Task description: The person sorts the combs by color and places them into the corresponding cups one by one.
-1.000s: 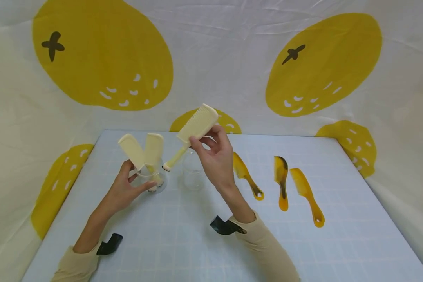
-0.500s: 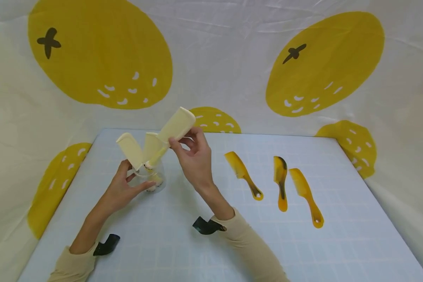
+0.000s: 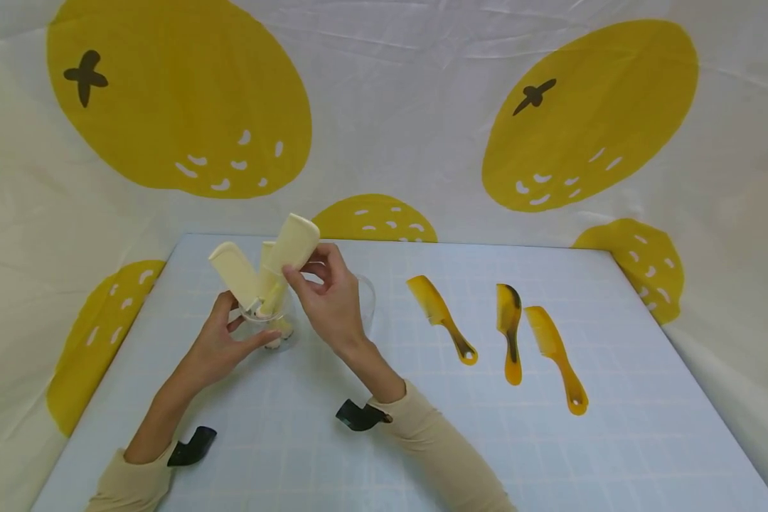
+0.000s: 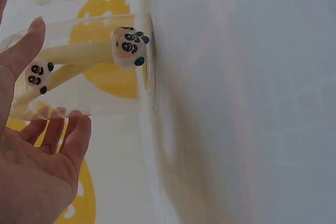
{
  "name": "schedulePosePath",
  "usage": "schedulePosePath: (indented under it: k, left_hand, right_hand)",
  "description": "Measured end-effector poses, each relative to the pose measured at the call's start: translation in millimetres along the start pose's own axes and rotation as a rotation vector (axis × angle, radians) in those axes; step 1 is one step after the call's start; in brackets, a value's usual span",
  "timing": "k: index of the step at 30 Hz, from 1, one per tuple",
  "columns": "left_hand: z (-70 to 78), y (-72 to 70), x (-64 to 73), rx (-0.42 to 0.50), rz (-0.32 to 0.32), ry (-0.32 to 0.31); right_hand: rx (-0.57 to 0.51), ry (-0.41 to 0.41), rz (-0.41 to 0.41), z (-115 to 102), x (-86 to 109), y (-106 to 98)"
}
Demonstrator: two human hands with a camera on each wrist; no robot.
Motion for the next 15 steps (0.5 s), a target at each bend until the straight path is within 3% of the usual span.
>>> schedulePosePath:
  k: [15]
  left_hand:
    - [-0.4,0.0,0.3,0.003,-0.002,0.016]
  right_hand:
    - [0.156,0.094,-0.085,11,9.9,15]
Point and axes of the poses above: each hand's wrist, its own x-axis away from the middle knuckle, its own y-axis out of the palm, z = x × y, the point moved 6 cm from there along -x, towards the middle knuckle, and after that the axes turned 13 degrees about -z, right-handed, at the moved point
